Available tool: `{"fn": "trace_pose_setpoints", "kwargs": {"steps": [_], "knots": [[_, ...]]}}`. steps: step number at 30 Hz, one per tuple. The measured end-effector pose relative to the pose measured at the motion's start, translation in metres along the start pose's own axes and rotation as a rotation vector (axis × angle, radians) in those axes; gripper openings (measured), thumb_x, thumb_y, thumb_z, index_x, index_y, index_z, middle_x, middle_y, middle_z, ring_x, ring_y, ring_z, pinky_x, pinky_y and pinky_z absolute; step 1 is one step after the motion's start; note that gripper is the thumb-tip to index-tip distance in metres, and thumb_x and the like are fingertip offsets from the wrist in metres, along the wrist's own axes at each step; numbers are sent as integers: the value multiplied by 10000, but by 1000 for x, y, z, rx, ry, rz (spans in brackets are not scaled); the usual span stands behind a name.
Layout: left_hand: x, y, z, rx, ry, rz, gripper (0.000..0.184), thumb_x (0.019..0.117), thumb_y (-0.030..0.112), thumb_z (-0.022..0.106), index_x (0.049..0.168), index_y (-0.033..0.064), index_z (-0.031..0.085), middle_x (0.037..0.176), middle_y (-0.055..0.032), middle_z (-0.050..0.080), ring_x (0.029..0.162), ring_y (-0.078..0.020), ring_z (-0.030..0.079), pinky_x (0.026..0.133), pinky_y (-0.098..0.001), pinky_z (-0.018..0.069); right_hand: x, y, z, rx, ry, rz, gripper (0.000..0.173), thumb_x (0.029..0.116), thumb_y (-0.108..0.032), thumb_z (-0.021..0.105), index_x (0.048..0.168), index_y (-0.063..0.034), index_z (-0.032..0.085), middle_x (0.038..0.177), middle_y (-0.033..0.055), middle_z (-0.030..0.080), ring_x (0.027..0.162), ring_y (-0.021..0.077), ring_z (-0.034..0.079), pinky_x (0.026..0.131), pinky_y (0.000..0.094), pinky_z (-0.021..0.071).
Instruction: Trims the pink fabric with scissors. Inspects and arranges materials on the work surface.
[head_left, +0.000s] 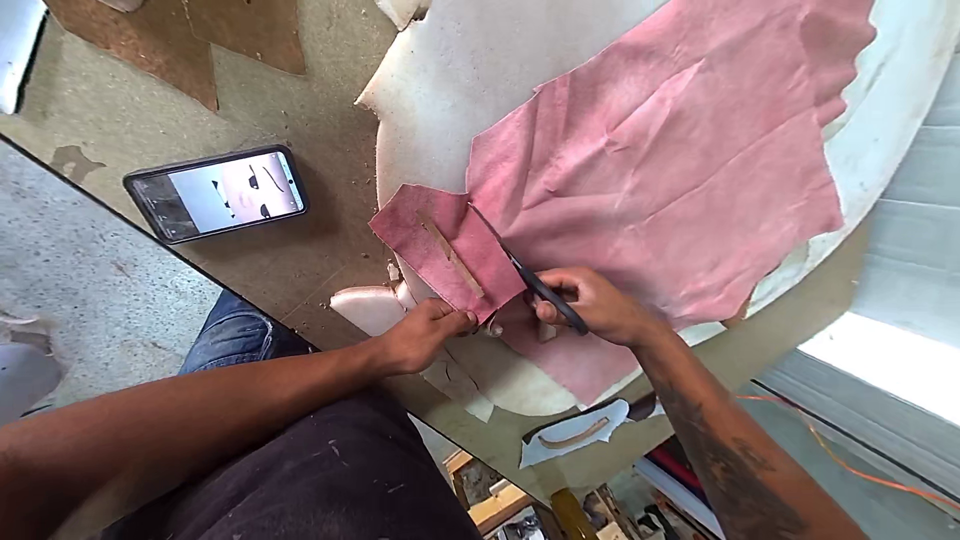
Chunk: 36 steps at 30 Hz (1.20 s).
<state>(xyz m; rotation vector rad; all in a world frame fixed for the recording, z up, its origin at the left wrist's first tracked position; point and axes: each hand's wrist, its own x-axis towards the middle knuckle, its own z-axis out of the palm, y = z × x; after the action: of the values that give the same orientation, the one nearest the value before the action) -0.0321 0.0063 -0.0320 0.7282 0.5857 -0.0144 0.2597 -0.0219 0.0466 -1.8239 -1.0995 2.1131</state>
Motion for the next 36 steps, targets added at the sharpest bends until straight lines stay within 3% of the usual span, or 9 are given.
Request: {"fn": "trace_pose_setpoints", "kwargs": {"steps": [4, 10, 14, 17, 23, 26, 29, 32, 36], "knots": [[-2, 5, -2, -2, 5, -19, 385, 1092, 261, 467, 874, 41, 696, 849, -26, 677, 861, -93, 650, 835, -321, 537, 11, -2, 3, -12, 23, 53, 594, 751, -765, 728, 758, -175, 656, 622, -12, 573, 535, 93, 525, 480, 247, 420], [-2, 5, -5, 10, -19, -30, 385, 1092, 267, 459, 907, 31, 700, 885, -28, 683, 908, -84, 652, 875, -313, 531, 9, -4, 5, 14, 93, 67, 440, 777, -554, 821, 703, -150, 663, 630, 13, 621, 538, 104, 563, 479, 253, 441], [-4, 6, -5, 39, -34, -11, 404, 1090, 268, 453, 869, 35, 697, 834, -16, 670, 851, -72, 637, 821, -310, 522, 21, -13, 1, 6, 34, 6, 452, 779, -589, 809, 763, -157, 677, 628, -12, 597, 523, 79, 531, 464, 226, 417], [-4, 7, -5, 2, -29, -18, 391, 1094, 250, 454, 889, 28, 702, 867, -28, 690, 881, -83, 657, 844, -311, 538, 35, -31, -2, -49, 26, -8, 463, 788, -608, 779, 771, -157, 676, 630, -15, 588, 523, 93, 522, 457, 244, 410], [-4, 12, -1, -89, 8, -61, 352, 1091, 195, 462, 912, -2, 691, 931, -55, 701, 950, -114, 686, 924, -332, 566, 34, -35, 2, -30, 57, -8, 438, 826, -493, 796, 689, -111, 631, 559, 28, 546, 454, 121, 492, 415, 264, 385], [-4, 12, 2, -111, 26, -71, 348, 1094, 190, 460, 915, -7, 683, 951, -71, 699, 954, -143, 694, 927, -356, 579, 27, -39, 6, -1, 58, -1, 487, 808, -586, 780, 742, -118, 663, 595, 28, 586, 490, 116, 538, 447, 259, 439], [-5, 8, 7, -102, 45, -47, 362, 1098, 195, 448, 924, -13, 688, 961, -89, 712, 950, -173, 708, 929, -388, 592, 34, -40, 10, -51, 73, -53, 468, 832, -583, 755, 749, -135, 649, 611, -2, 553, 520, 100, 501, 477, 268, 405], [-7, 4, 10, -102, 56, -7, 369, 1104, 205, 441, 933, -13, 685, 971, -103, 713, 946, -189, 712, 920, -406, 598, 42, -45, 12, -62, 67, -101, 470, 868, -521, 757, 691, -111, 610, 557, 17, 523, 463, 117, 480, 431, 282, 378], [-14, 8, 11, 76, 47, -6, 405, 1113, 302, 427, 1015, 10, 689, 969, -98, 710, 908, -191, 711, 868, -417, 609, 30, -42, 20, -34, 200, -178, 412, 873, -491, 754, 842, -85, 695, 682, 44, 655, 551, 130, 594, 488, 297, 483]]}}
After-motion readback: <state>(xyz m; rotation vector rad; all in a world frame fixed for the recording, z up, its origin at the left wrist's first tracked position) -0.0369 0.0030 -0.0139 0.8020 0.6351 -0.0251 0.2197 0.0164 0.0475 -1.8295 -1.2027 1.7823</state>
